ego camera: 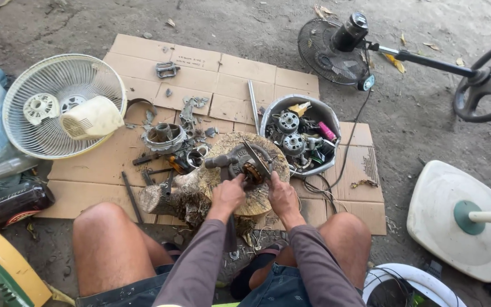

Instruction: The person sits on the ground and uses a hammer and a metal rod to strike and adjust a circular metal component resting on a log. The person repeatedly positions the rod and strikes it with the hammer to manipulate the metal part.

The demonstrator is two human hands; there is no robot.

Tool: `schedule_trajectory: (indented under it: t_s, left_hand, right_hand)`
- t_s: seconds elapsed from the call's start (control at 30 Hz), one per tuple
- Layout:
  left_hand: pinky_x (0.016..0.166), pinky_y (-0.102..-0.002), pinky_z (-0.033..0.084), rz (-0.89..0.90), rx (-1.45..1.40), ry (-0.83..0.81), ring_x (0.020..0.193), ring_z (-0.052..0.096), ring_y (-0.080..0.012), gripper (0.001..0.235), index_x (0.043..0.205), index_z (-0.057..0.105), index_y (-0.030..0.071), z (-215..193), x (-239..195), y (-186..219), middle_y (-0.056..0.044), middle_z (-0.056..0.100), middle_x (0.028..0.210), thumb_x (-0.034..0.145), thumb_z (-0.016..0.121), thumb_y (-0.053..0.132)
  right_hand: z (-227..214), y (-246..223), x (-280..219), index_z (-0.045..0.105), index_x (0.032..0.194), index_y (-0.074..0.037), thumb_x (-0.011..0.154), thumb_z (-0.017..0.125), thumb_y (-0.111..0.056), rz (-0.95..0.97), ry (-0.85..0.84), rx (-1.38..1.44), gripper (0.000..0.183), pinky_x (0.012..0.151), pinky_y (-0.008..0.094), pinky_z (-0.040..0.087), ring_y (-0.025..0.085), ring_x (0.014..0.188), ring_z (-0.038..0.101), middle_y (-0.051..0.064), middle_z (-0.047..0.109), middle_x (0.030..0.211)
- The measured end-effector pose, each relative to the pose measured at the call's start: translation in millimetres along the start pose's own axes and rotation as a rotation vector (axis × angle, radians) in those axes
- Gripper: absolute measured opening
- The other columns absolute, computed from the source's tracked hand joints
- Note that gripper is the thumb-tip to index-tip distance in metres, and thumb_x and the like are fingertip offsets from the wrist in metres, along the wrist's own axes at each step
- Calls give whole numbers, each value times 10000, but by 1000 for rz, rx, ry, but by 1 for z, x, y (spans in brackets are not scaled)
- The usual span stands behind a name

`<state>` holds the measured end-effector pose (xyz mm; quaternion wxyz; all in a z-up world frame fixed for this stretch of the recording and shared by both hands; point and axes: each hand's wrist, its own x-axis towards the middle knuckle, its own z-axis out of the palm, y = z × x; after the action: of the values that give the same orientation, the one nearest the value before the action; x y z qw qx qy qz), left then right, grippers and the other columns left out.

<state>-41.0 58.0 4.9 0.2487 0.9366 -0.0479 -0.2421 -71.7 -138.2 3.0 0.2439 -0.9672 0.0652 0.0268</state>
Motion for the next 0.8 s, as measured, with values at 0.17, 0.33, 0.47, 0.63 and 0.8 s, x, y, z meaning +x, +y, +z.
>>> schedule_trajectory:
  t_s: [0.17,0.33,0.47,0.63,0.8]
  left_hand:
    - [890,-592,555,-1,-24,43,979,752,-462,312,1207,590,245,0,-16,16,-249,755,900,1044,347,354]
    - [908,-613,539,46,-123,59,993,739,-497,345,1226,621,160,-35,-39,23,-297,752,935,1063,338,272]
    - [884,-595,557,89,-129,107,933,752,-475,308,1191,640,179,-33,-47,19,-257,755,871,1057,384,286]
    - [896,-615,546,75,-216,162,938,743,-491,323,1199,624,143,-39,-63,18,-241,768,884,1050,368,271]
    - [872,-569,571,74,-89,129,926,758,-449,265,1153,612,147,-35,-44,18,-224,762,859,1045,418,291]
  right_hand:
    - [-1,-1,-3,547,1205,-192,1039,442,-389,5,11,-16,277,762,666,567,555,824,707,301,695,779]
    - [5,0,-1,553,1215,-195,1036,470,-408,12,32,27,290,750,675,563,547,826,709,302,692,765]
    - [4,-1,-7,574,1195,-205,1028,488,-408,28,55,82,276,732,672,564,550,812,704,304,695,761]
    - [3,-3,-5,561,1174,-182,1030,500,-351,-77,82,51,231,700,686,552,556,787,699,321,685,775]
    - [9,1,-6,551,1105,-219,1039,470,-390,-85,102,27,200,677,654,566,525,754,711,275,690,733]
